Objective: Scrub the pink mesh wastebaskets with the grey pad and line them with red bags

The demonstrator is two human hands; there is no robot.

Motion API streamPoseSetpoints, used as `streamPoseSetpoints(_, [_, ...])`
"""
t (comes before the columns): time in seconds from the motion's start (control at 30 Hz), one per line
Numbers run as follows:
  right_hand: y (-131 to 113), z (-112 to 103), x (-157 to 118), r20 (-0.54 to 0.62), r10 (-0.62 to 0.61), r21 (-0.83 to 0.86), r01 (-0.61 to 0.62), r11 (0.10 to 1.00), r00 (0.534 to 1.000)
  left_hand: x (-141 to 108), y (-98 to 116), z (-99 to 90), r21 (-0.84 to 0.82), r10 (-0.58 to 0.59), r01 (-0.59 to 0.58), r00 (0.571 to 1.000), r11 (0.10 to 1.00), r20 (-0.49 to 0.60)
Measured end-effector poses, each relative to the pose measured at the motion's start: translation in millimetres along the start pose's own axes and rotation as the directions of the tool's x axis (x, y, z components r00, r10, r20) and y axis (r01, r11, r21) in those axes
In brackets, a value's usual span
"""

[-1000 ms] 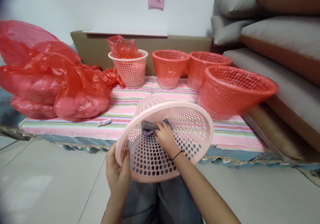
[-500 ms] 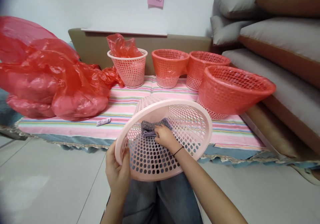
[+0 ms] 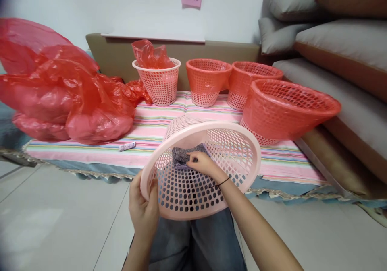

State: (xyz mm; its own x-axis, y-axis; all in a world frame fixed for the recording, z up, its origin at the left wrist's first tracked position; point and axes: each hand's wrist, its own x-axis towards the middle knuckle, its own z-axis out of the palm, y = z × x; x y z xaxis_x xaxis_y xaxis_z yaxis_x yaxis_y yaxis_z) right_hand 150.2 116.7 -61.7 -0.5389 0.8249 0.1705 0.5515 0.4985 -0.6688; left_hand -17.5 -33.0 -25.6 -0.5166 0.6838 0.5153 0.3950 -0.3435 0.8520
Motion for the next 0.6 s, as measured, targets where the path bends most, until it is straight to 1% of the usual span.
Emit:
streamPoseSetpoints(0.1, [0.9, -4.3, 15.9, -0.139, 0.064, 0.026, -0.061, 0.998, 0.988, 0.7, 2.8, -0.2, -0.011, -0.011, 0.011, 1.0, 1.0, 0.0])
streamPoseSetpoints(0.17, [1.0, 0.8, 26.9, -0.198, 0.098, 0.009, -0.098, 0.995, 0.975, 1.0, 3.9, -0.3, -0.016, -0.018, 0.018, 1.0, 1.0, -0.005])
streamPoseSetpoints(0.2, [0.7, 6.2, 31.1, -0.204, 0.106, -0.006, -0.11, 0.994, 0.973, 1.1, 4.0, -0.5, -0.017, -0.019, 0.019, 1.0, 1.0, -0.004])
streamPoseSetpoints(0.3, [-1.7, 29.7, 34.5, -0.154, 0.118, -0.073, -0.131, 0.989, 0.981, 0.9, 2.8, -1.1, 0.003, -0.024, 0.024, 1.0, 1.0, -0.011])
streamPoseSetpoints(0.4, [-4.0, 50.8, 27.6, -0.091, 0.148, -0.156, -0.16, 0.975, 0.985, -0.4, 0.4, -1.5, 0.043, -0.05, 0.052, 0.997, 0.998, -0.054])
streamPoseSetpoints(0.47, [-4.2, 57.3, 22.5, -0.06, 0.167, -0.201, -0.176, 0.964, 0.984, -1.6, -0.6, -1.1, 0.049, -0.063, 0.067, 0.995, 0.997, -0.074])
streamPoseSetpoints(0.6, [-2.0, 57.6, 18.9, -0.004, 0.183, -0.245, -0.178, 0.953, 0.983, -2.3, 0.2, 1.4, 0.061, -0.043, 0.047, 0.997, 0.997, -0.068])
